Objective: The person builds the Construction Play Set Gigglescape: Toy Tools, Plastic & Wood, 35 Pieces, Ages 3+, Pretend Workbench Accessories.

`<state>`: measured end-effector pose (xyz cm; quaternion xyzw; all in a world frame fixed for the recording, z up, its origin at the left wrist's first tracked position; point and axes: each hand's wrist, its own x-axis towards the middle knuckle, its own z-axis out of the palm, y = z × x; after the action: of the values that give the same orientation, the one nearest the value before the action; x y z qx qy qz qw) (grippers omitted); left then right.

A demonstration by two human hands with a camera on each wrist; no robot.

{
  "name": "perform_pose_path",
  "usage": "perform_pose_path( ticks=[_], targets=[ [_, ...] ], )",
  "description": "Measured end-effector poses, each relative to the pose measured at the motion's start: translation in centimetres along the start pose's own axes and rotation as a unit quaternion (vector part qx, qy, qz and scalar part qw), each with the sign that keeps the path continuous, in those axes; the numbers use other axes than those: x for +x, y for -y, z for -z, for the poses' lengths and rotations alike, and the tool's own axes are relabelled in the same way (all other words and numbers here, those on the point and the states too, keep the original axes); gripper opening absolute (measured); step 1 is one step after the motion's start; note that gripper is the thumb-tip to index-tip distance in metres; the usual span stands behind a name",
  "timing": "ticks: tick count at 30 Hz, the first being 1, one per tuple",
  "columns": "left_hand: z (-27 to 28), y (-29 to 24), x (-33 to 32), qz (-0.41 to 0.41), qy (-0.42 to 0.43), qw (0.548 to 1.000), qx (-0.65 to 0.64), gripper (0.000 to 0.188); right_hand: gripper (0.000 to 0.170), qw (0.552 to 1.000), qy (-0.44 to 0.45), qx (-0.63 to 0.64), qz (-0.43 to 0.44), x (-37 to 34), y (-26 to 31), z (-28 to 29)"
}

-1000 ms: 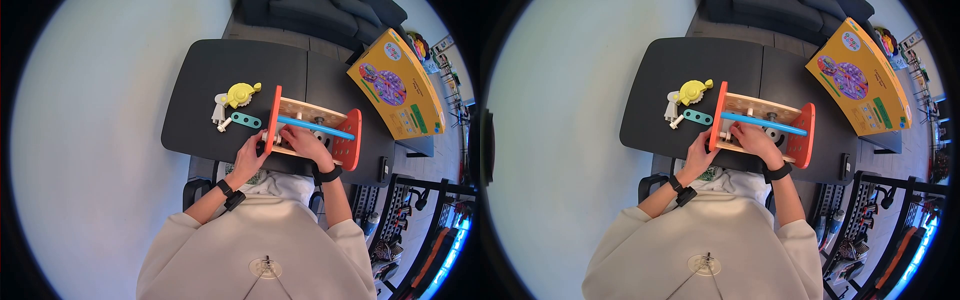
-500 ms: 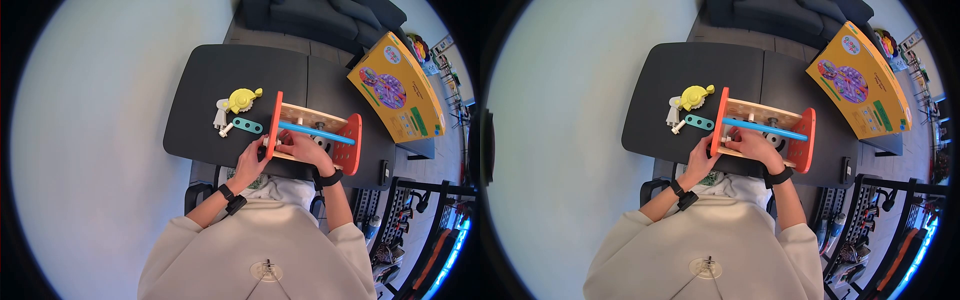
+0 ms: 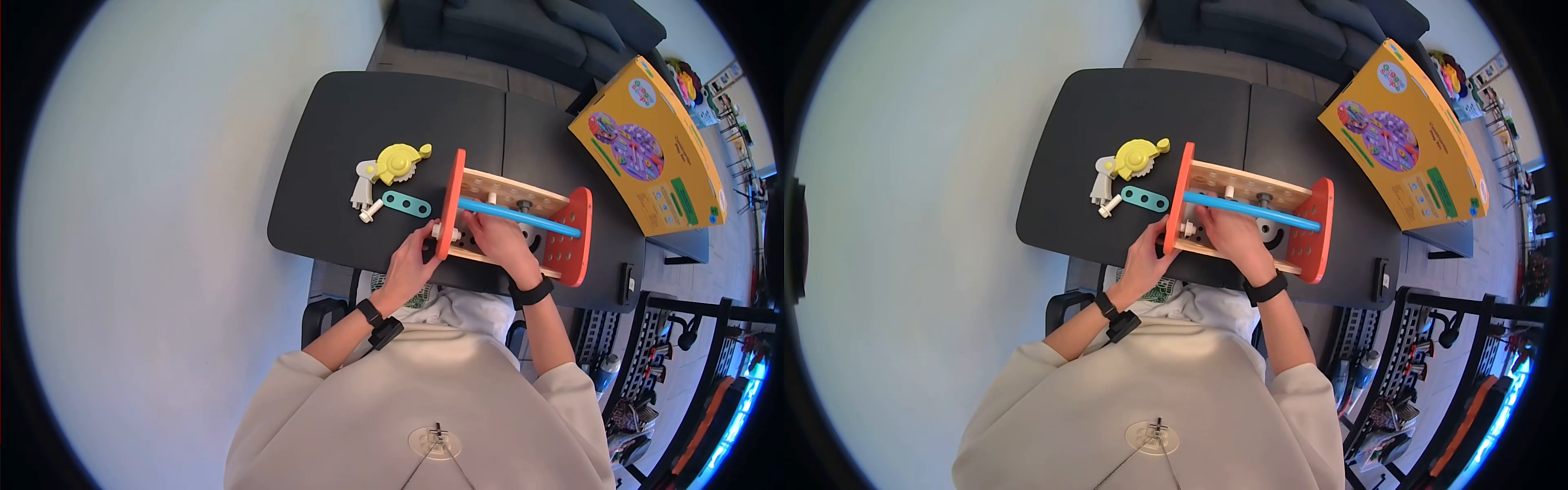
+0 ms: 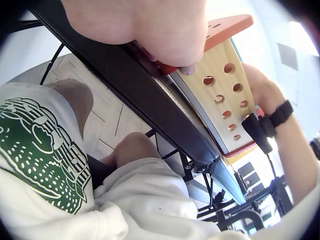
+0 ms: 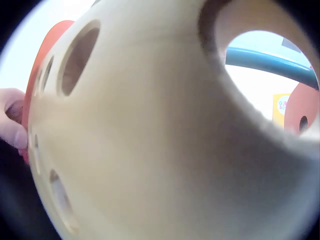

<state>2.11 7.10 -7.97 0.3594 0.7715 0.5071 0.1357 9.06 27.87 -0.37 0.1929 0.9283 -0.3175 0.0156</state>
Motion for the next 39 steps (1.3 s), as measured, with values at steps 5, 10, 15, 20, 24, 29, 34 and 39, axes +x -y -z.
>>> perform_pose_path(
  ticks=[5, 10, 15, 20, 24, 29, 34, 39],
  targets=[
    [-0.1, 0.2, -0.1, 0.006, 0.003, 1.0, 0.009, 0.067, 0.028, 0.999, 0.03, 0.024, 0.015, 0.0, 0.1, 0.1],
    [0.0, 0.0, 0.0, 0.002, -0.002, 1.0, 0.006, 0.067, 0.037, 0.999, -0.051, -0.006, -0.006, -0.5, 1.1, 1.1],
    [0.0, -0.3, -0.1, 0.005, -0.008, 1.0, 0.003, 0.066, 0.033, 0.998, 0.009, -0.045, 0.044, -1.1, 1.3, 1.3],
    [-0.1, -0.3, 0.0, 0.004, -0.01, 1.0, 0.004, 0.063, 0.033, 0.987, -0.071, -0.141, 0.033, -0.7, 1.3, 0.5],
    [0.0, -0.3, -0.1, 0.001, -0.011, 1.0, 0.004, 0.062, 0.03, 0.992, 0.009, -0.115, 0.049, -2.4, 1.9, 1.6],
    [0.0, -0.3, -0.1, 0.006, -0.011, 1.0, 0.011, 0.062, 0.029, 0.982, 0.138, -0.122, 0.043, -2.9, 2.5, 3.8],
    [-0.2, -0.1, -0.1, 0.001, -0.017, 1.0, 0.008, 0.062, 0.033, 0.97, 0.223, -0.071, 0.058, -0.4, -0.1, 3.2],
    [0.0, -0.3, -0.1, 0.0, -0.019, 1.0, 0.009, 0.062, 0.046, 0.957, 0.29, -0.013, -0.008, 1.7, -0.8, 1.1]
  ],
)
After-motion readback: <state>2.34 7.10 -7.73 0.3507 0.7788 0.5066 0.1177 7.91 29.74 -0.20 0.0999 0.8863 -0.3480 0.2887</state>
